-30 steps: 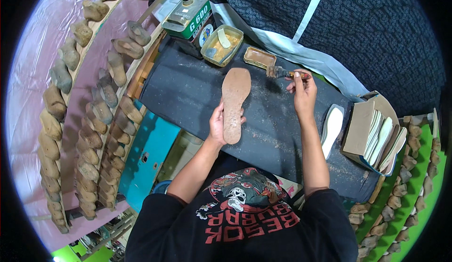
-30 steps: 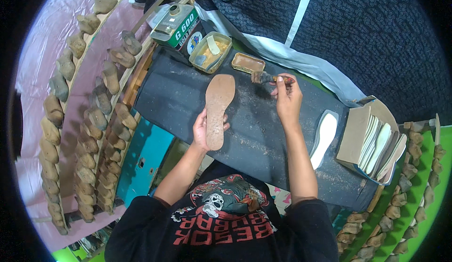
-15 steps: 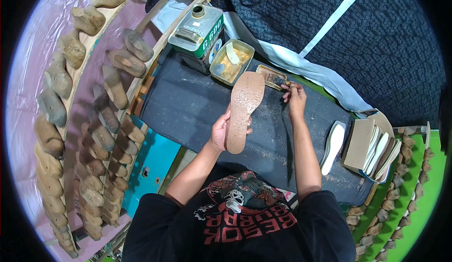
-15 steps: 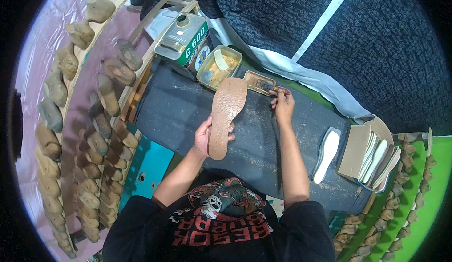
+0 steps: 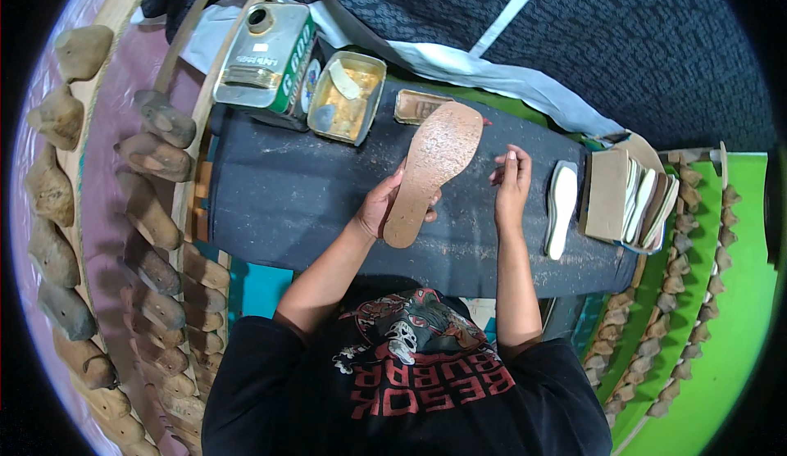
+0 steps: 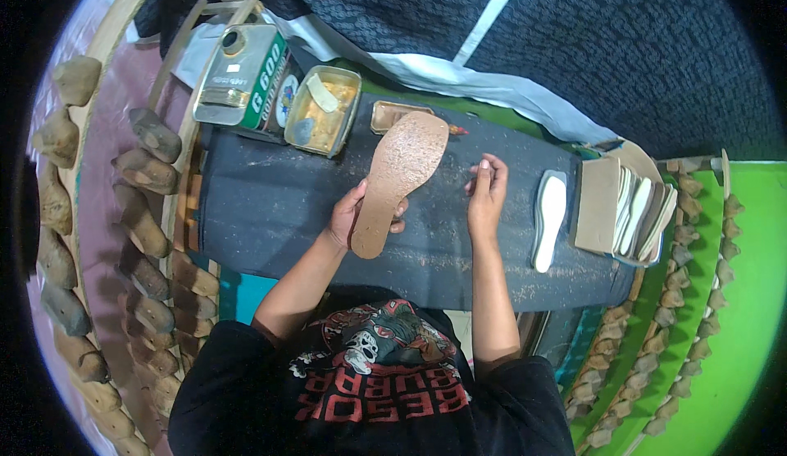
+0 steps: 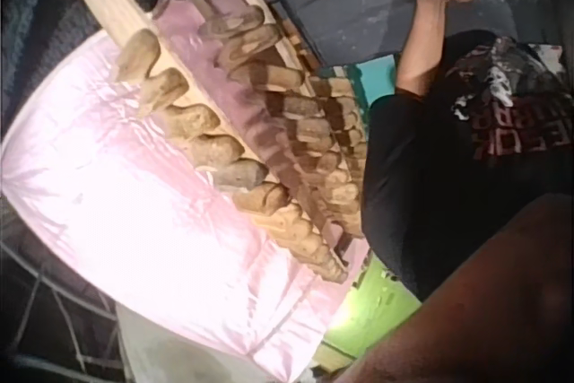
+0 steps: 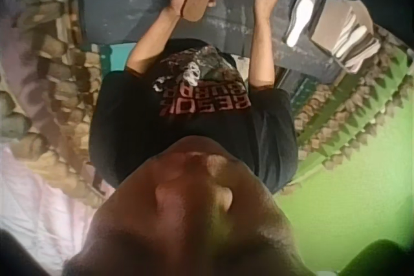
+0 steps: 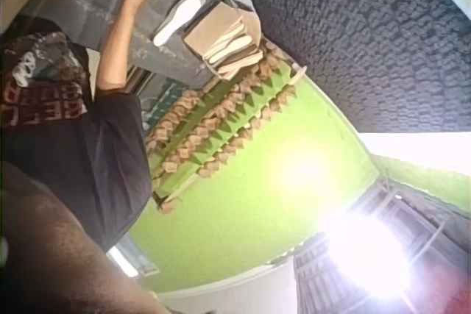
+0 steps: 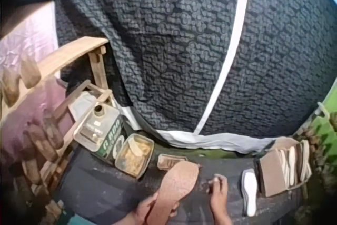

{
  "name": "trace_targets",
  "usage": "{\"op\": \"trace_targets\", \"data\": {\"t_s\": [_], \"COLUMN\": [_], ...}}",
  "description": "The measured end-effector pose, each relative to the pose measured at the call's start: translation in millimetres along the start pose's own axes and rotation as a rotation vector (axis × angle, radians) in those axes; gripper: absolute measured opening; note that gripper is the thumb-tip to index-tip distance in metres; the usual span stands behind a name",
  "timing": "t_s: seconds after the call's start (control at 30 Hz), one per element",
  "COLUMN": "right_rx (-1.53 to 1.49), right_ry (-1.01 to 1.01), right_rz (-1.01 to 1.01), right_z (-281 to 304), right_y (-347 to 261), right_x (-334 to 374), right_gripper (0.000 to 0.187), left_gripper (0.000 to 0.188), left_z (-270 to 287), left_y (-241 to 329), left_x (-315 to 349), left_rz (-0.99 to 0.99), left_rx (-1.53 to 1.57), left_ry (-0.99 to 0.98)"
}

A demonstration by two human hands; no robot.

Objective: The person applies adhesive to shoe soles using a brush, washes soles in a basin, sorts insoles from a box, and applies adhesive to another sole with a brush.

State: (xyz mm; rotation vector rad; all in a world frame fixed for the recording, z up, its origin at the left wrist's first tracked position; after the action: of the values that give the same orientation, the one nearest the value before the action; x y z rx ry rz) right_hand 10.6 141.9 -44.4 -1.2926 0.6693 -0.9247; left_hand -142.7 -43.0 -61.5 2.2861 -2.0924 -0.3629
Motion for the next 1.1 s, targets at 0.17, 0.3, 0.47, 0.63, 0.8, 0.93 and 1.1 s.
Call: {"op": "trace_targets", "data": {"t_s": [0.17,0.3,0.47,0.63,0.8,0.93,1.1], "right_rx": [-0.445,-0.624,-0.685,-0.593,-0.548,-0.486,-0.217], "right_ry": [-0.281,-0.389,-0.564,-1.136,-1.252,-1.339,-1.473], "right_rz": [-0.162,-0.171,-0.311,-0.221,-0.264,-0.252,-0.208], "right_z": [5,8,23,21,7,-14,-56], "right_y": [-21,-31,-4,-17,2,-5,-27], "right_x": [21,21,14,27,57,75,109], "right_gripper": [0.065,0.071,0.068,0.069,0.061,0.06,0.058], "left_gripper": [0.058,0.065,0.065,0.064,0.064,0.064,0.06], "left_z": [-6,-6,-17,-20,-37,-67,-70], "left_y": [-25,-49,-82,-124,-172,-186,-220], "left_x": [-4,7,18,68,106,148,225], "left_rz": [0.123,0.167,0.153,0.023,-0.1,-0.126,-0.216], "left_rx": [-0.09,-0.15,-0.277,-0.213,-0.262,-0.368,-0.533], "left_ry": [-0.009,0.01,0.098,0.196,0.378,0.416,0.641]}}
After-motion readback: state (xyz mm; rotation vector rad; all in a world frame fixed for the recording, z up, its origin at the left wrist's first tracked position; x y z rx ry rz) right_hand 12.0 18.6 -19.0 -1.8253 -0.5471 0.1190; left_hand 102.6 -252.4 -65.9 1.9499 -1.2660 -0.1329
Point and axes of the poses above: each hand's wrist, its own x-axis away from the middle knuckle, its own z-axis out of the back of the hand, y = z × x, the point moved 3 cm from there along -x, towards the middle knuckle, and after that the axes turned 8 degrees about -y, right-handed, at the moved point
